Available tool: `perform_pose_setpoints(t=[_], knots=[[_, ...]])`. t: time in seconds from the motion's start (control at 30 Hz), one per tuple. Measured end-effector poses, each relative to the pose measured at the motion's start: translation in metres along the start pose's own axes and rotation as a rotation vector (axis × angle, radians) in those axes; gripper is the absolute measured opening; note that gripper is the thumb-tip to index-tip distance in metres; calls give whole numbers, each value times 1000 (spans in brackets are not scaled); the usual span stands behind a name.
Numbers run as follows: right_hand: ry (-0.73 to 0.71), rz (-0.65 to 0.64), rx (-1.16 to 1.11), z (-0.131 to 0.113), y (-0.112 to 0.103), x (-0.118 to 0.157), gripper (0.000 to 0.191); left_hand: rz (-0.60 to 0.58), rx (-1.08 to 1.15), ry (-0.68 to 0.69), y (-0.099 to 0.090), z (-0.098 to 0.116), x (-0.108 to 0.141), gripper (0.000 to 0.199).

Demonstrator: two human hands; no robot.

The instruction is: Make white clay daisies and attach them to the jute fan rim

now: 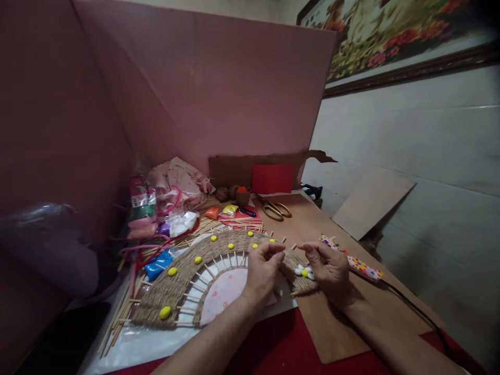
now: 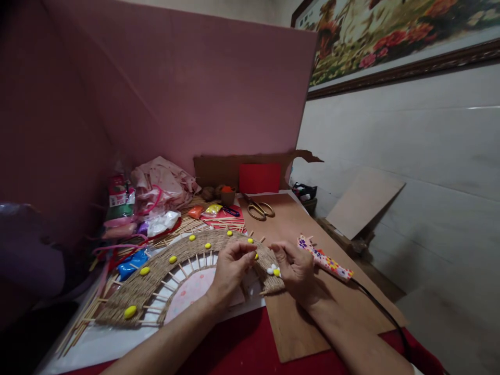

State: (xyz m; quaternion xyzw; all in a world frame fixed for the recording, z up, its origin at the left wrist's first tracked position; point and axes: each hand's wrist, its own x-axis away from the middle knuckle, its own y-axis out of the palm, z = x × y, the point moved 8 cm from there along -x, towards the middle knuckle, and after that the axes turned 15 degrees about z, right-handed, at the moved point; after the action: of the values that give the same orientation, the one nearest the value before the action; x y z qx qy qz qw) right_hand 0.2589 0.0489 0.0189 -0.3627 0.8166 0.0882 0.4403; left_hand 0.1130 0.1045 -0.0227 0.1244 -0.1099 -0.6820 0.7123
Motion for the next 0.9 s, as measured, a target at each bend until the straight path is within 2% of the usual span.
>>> perform_pose_setpoints(t=[0.37, 0.6, 0.77, 0.9], knots=[[32, 11, -28, -1, 2, -2, 32, -37, -64, 24, 3, 1, 2, 22], [54, 13, -72, 1, 3, -2, 31, -4, -77, 80, 0, 5, 3, 14], [127, 53, -85, 10, 2, -4, 33, 9, -69, 87, -1, 5, 2, 16], [229, 123, -199, 11, -3, -5, 34, 8, -64, 70, 0, 5, 3, 23]])
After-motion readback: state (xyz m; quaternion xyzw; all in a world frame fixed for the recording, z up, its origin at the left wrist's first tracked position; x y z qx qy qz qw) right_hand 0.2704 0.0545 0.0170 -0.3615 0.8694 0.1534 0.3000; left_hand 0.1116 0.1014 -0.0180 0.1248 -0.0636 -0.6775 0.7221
